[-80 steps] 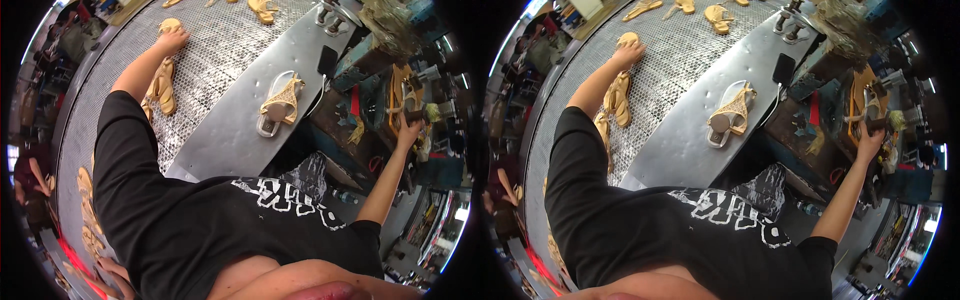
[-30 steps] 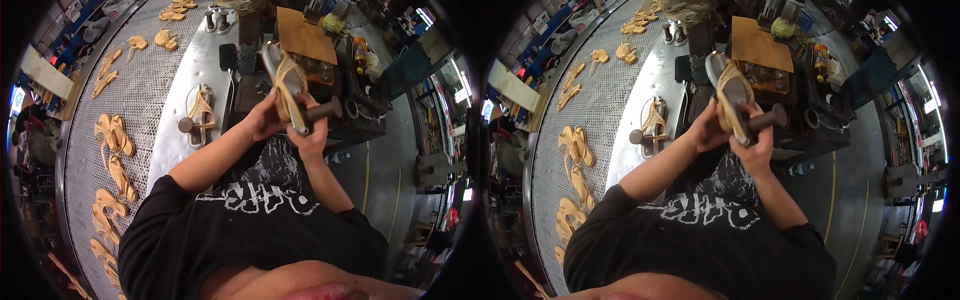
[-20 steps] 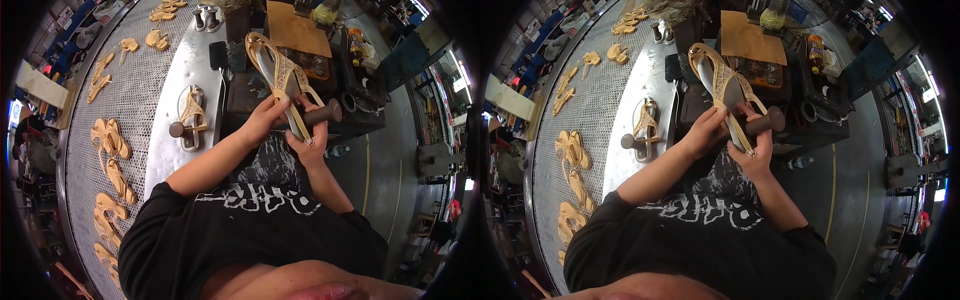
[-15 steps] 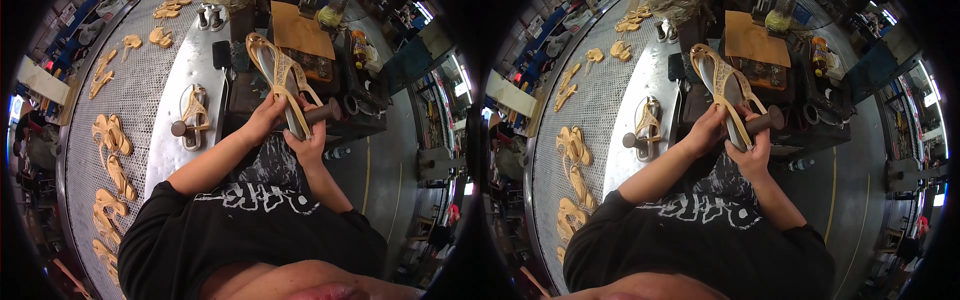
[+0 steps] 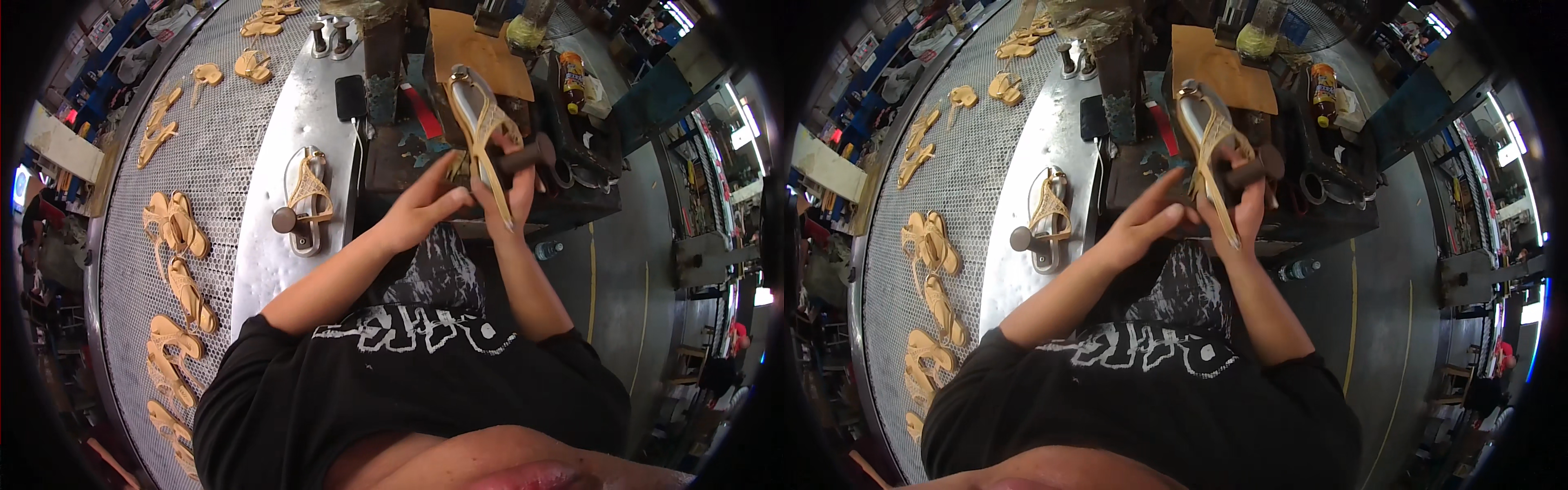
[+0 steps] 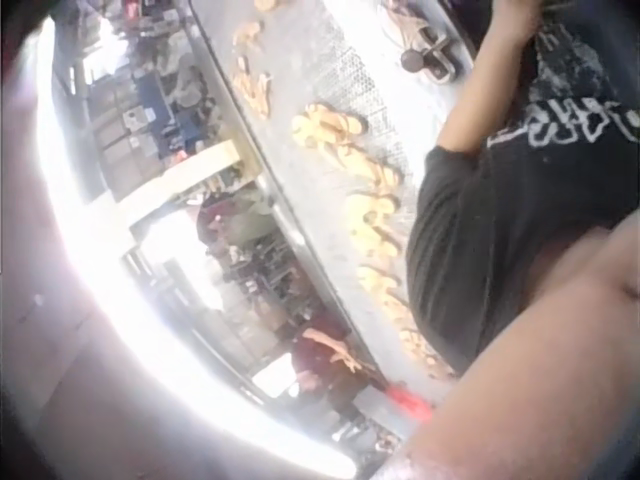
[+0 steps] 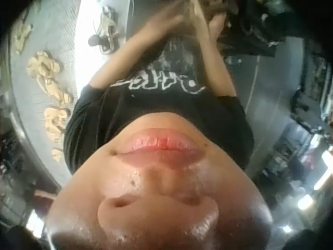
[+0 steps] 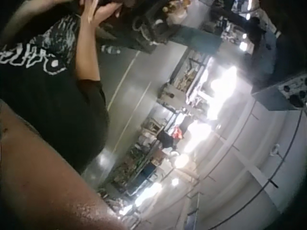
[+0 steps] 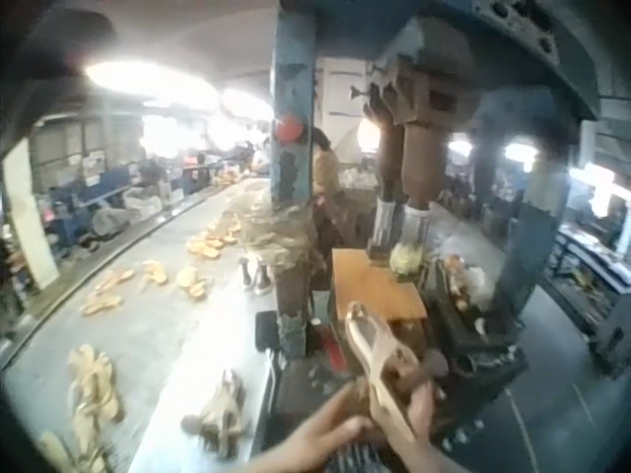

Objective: The person repeatedly picks up sandals from a conveyor belt, stretches each one onto a shoe last by hand, and presses them at a machine workstation.

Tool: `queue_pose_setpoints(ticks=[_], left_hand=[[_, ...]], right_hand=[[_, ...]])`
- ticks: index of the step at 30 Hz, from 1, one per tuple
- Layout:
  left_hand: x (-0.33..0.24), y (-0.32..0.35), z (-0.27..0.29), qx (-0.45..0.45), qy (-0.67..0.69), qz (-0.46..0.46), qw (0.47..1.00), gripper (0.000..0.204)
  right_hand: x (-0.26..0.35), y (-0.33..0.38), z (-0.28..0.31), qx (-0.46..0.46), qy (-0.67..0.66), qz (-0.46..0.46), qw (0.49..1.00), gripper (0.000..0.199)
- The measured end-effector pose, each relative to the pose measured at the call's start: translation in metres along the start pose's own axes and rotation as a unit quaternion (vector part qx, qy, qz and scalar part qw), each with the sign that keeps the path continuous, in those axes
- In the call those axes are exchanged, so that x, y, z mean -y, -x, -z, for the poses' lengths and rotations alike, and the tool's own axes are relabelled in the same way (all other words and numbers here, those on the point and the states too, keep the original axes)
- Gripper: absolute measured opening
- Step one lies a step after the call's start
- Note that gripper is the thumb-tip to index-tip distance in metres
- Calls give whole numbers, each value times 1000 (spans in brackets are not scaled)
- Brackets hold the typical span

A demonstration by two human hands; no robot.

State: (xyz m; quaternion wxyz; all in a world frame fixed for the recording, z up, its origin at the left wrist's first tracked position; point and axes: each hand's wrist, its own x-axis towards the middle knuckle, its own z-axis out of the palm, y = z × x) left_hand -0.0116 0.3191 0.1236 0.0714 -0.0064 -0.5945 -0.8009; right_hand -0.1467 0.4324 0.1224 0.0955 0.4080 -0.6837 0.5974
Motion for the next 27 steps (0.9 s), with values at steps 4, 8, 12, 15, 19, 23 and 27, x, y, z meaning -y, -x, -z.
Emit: queue_pose_setpoints(ticks=[4, 8, 12, 15, 19, 23, 27], left_hand=[[-52, 43, 13, -45, -56, -86, 994, 62], [-79, 52, 88, -114, -248, -103, 956, 45], [-57, 16, 253, -275, -446, -44, 850, 47], [-30, -14, 403, -338, -633, 69, 692, 68], [-38, -57, 518, -444, -574, 208, 656, 84], [-36, -75, 575, -487, -583, 223, 611, 75], [-16, -33, 546, -459, -597, 200, 627, 36]], right_hand=[[-59, -67, -16, -23, 125, -35, 991, 55], [-126, -126, -30, 30, 272, -90, 957, 57], [-149, -140, -18, 49, 241, 143, 959, 67], [-129, -132, -13, 48, 148, 89, 984, 71], [-45, -90, -30, -29, 151, 50, 987, 64], [-4, -21, -45, 70, 154, 169, 971, 52], [50, 18, -77, 210, -69, 27, 975, 32]])
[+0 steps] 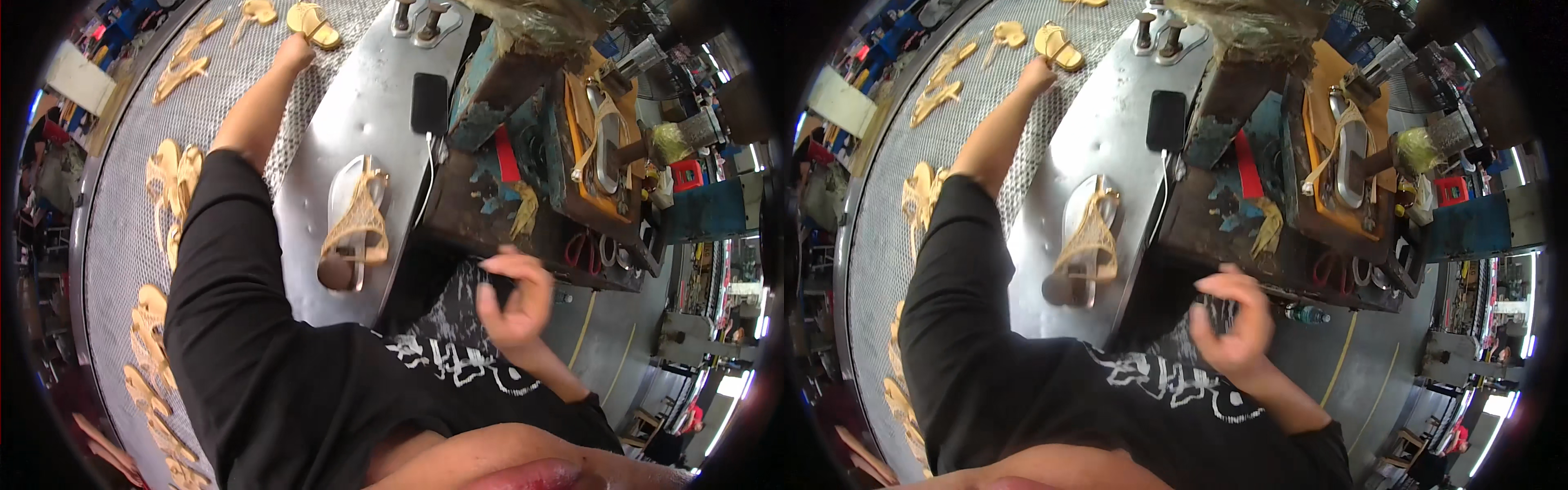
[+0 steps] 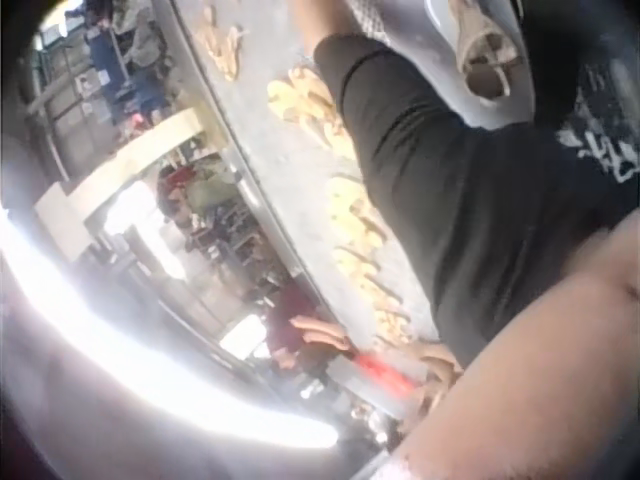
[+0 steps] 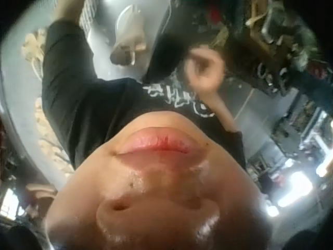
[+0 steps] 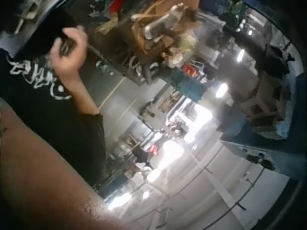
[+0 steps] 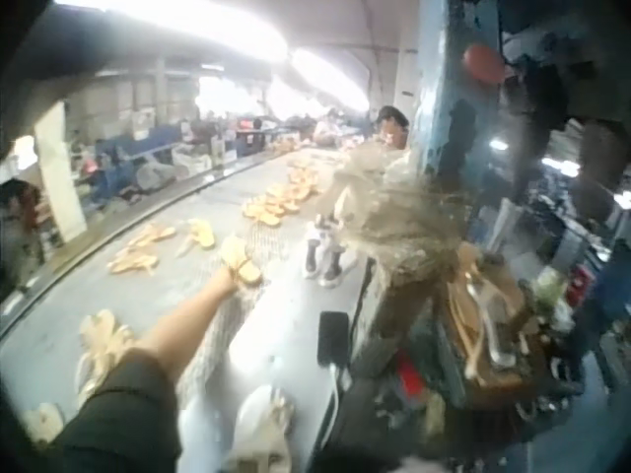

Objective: The person repeatedly picks up sandals from a conveyor belt, stretches each one onto a shoe last by hand, and presses them at a machine workstation.

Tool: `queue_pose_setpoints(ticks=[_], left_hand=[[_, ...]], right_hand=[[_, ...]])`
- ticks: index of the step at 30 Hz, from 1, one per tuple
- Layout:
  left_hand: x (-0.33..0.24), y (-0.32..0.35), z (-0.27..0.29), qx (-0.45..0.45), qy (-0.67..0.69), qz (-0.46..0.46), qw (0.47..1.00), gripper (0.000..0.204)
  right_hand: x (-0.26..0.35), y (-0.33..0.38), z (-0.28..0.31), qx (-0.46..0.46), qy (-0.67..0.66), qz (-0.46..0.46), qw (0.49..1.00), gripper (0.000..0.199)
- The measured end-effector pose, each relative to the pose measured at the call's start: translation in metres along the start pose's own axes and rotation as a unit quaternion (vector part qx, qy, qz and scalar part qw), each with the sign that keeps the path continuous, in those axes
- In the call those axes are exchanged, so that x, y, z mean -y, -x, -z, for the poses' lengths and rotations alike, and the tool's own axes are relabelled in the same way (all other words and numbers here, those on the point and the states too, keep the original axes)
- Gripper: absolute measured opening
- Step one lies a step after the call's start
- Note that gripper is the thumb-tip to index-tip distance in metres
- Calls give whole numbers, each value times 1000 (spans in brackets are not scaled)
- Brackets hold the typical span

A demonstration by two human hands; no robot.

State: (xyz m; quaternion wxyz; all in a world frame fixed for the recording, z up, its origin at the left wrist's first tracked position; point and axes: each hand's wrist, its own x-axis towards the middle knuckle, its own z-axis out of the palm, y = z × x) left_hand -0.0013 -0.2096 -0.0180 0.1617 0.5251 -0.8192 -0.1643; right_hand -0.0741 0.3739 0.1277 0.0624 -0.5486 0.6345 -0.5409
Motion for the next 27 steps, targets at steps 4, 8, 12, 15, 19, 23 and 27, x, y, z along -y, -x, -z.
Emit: queue_pose_setpoints(ticks=[4, 8, 12, 15, 19, 23, 27], left_hand=[[36, 160, 82, -150, 77, -20, 985, 22], [63, 326, 158, -190, 298, -20, 935, 13], [86, 461, 186, -158, 497, 256, 814, 35], [87, 519, 205, 25, 643, 386, 661, 42], [79, 556, 199, 47, 598, 284, 748, 29], [51, 573, 176, -38, 748, 164, 643, 40], [-34, 576, 128, 151, 732, 107, 655, 57]], right_hand=[[-8, 29, -43, 151, -162, -203, 954, 25], [-23, 64, -88, 234, -197, -198, 931, 33], [-11, 68, -139, 197, -121, -49, 972, 88], [-13, 60, -170, 191, -83, -47, 977, 100], [-30, 57, -186, 141, 163, 1, 977, 98], [-50, 58, -154, 141, 20, -97, 985, 77], [-29, 57, -121, 77, -91, -83, 989, 68]])
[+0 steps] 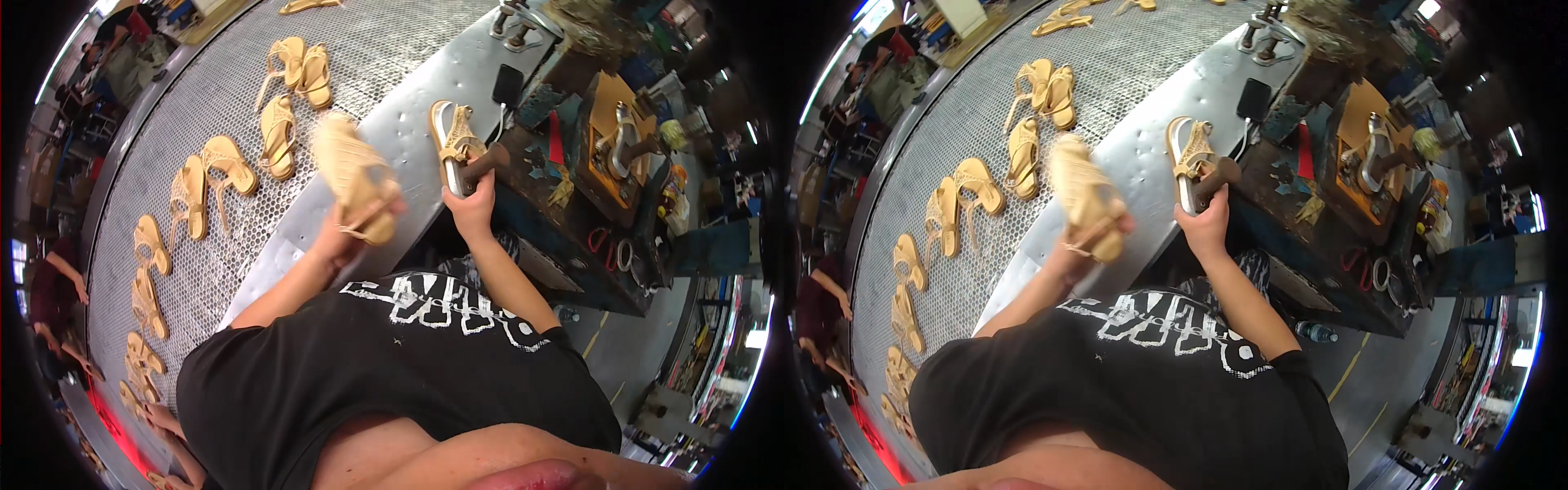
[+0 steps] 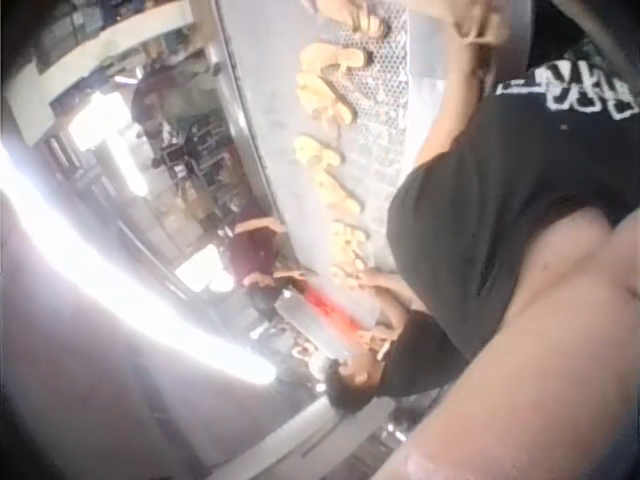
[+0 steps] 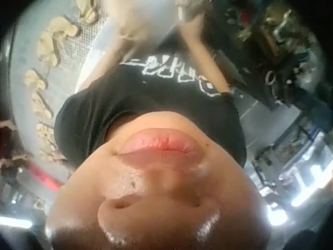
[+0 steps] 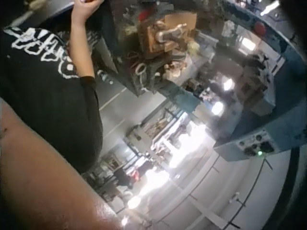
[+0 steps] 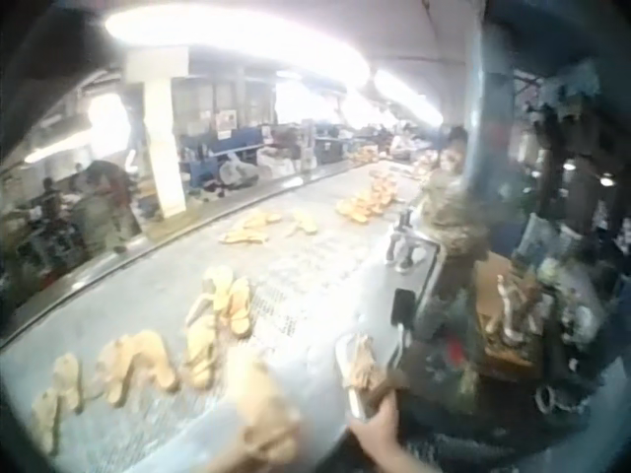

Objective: The person repeatedly picks up sandals from a conveyor belt, stretches each one onto a shoe last by hand, and presses them at a machine workstation.

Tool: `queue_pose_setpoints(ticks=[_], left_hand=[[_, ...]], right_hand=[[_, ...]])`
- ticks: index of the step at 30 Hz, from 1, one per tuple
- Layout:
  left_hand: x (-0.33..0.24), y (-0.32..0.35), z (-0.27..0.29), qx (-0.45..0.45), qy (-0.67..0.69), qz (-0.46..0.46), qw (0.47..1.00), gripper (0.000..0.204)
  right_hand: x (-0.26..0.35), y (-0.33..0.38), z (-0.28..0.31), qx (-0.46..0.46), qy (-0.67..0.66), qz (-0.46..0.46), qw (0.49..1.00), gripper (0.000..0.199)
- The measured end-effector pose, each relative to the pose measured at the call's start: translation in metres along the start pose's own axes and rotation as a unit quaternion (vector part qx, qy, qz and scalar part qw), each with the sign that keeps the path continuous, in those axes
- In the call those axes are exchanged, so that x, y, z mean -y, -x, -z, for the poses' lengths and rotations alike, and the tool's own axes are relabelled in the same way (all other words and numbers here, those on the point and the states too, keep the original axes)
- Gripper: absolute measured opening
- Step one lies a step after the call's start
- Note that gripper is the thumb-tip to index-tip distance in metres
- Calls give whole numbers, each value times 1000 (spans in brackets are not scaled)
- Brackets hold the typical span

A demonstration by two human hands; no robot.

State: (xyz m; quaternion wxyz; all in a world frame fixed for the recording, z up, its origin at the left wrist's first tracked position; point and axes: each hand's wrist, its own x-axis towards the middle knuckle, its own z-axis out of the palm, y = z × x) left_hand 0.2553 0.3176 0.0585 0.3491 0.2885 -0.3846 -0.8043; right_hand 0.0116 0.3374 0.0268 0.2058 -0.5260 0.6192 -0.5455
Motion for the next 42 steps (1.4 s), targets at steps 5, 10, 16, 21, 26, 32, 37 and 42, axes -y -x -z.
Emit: queue_pose_setpoints(ticks=[5, 10, 16, 21, 26, 32, 37, 42], left_hand=[[-29, -86, -47, 192, 196, 74, 959, 51], [-59, -158, -71, -42, 137, -21, 989, 35], [33, -115, -197, 53, -152, -153, 975, 38], [44, -113, -240, 425, -204, 95, 877, 59], [48, -288, -316, 168, -512, -430, 724, 49], [108, -324, -380, 111, -539, -426, 718, 71], [49, -267, -293, 245, -503, -344, 754, 72], [41, -143, -168, 122, -509, -321, 789, 75]], right_hand=[[47, 21, 47, 23, -71, 68, 995, 65], [82, 53, 107, 84, -134, 69, 985, 42], [82, 68, 136, -68, -35, 43, 996, 52], [59, 91, 193, -189, 74, 50, 978, 71], [51, 110, 237, -305, 0, 14, 952, 68], [59, 93, 243, -329, -8, 33, 944, 68], [48, 34, 254, -282, 118, 75, 949, 63], [-23, -85, 276, -222, 354, -72, 906, 73]])
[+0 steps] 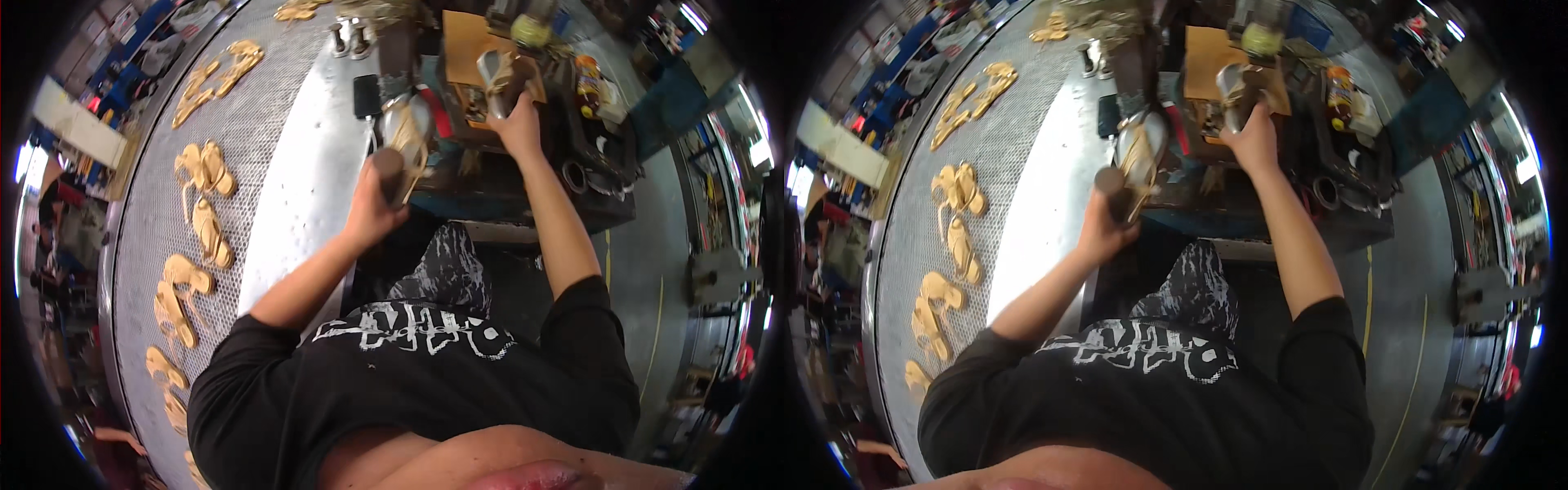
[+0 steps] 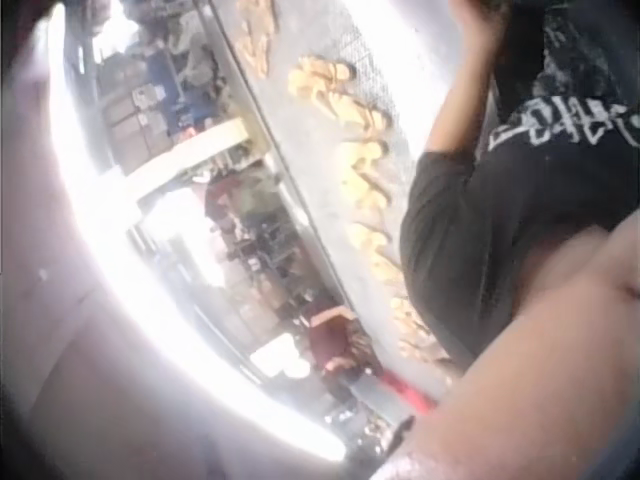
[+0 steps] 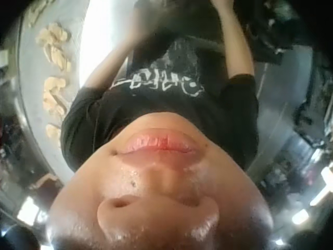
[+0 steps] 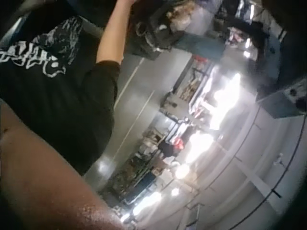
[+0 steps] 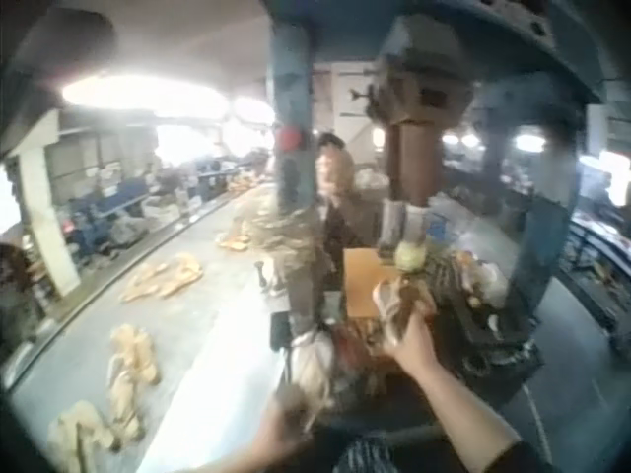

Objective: The person repeatedly picks up sandals from a conveyor belt, stretches each one onto a shoe last by hand, and presses them at a machine workstation.

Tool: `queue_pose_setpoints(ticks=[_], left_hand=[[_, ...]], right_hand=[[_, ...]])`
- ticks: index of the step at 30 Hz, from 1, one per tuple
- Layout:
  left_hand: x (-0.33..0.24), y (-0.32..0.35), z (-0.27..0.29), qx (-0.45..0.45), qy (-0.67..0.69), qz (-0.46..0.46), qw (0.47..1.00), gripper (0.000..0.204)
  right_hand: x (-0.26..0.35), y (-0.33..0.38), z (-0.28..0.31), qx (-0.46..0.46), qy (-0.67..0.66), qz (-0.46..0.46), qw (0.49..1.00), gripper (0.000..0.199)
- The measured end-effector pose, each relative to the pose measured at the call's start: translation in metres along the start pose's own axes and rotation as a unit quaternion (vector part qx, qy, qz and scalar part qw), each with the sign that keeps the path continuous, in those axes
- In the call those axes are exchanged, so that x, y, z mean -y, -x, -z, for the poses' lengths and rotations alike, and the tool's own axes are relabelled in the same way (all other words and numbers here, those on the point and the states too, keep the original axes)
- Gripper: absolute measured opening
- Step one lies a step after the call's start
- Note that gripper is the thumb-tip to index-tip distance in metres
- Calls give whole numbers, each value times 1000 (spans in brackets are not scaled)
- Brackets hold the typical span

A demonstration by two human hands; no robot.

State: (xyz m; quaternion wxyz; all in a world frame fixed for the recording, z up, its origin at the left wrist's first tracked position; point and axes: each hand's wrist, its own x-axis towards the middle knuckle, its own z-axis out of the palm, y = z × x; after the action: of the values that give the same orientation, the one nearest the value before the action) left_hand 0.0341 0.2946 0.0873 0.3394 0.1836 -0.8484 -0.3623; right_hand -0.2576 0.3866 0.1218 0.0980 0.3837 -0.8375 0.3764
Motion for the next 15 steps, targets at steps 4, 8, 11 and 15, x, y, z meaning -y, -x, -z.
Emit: queue_pose_setpoints(ticks=[4, 8, 11, 15], left_hand=[[36, 81, 37, -145, 44, 179, 972, 77], [88, 90, 118, 90, -31, 112, 989, 80], [131, 60, 201, 162, -24, 180, 970, 73], [227, 20, 283, 266, -467, 27, 843, 79]], right_hand=[[-34, -66, -26, 73, 1, 40, 997, 78], [-75, -76, -19, -19, -7, 123, 992, 89], [-38, -66, -13, -5, -103, 72, 992, 73], [-33, -76, -16, 0, -11, 41, 999, 62]])
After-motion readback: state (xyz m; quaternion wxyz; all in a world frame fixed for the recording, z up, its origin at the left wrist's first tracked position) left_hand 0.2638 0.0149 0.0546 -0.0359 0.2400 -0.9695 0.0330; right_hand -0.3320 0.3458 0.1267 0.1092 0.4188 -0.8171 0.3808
